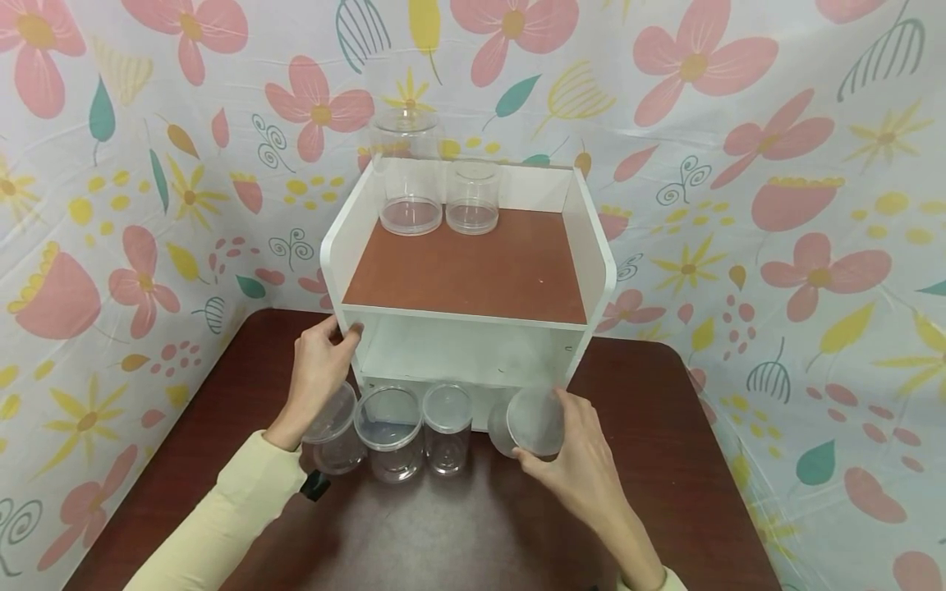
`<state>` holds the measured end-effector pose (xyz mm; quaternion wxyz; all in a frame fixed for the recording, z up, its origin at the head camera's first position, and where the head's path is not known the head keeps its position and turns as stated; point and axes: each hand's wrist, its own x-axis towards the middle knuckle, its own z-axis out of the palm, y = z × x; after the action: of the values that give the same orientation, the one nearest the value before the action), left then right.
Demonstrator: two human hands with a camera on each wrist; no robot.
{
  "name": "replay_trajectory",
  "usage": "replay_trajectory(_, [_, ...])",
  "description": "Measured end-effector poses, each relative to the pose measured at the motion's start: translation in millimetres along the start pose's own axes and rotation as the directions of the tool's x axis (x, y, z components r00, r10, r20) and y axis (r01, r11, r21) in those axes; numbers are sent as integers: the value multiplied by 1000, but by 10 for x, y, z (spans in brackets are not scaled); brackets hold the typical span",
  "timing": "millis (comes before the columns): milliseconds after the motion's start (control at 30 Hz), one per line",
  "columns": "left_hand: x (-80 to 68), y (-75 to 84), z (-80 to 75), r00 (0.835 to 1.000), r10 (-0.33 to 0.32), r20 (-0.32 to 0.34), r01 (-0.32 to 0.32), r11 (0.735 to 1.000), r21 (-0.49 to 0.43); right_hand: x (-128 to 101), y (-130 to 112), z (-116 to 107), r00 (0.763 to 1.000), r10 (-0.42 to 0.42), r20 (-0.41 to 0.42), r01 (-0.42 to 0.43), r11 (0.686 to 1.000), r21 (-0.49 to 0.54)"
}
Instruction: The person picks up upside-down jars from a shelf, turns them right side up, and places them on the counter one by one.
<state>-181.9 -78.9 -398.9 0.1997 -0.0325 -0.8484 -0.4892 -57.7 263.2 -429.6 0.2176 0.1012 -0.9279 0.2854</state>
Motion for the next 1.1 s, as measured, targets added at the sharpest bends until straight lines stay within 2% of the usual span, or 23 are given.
replay_trajectory(633, [-3,-12,1,1000,2,2,-2,1000,-8,-109,120,340,996,-20,83,23,999,-39])
replay_trajectory(867, [-8,-15,5,1000,1,-1,-1,1000,-21,-147,158,465,996,-38,82,42,998,-44])
replay_trajectory(1100, [-10,-21,6,1000,4,2,-4,1000,-23,-175,199,546,994,-22,105,27,999,-46])
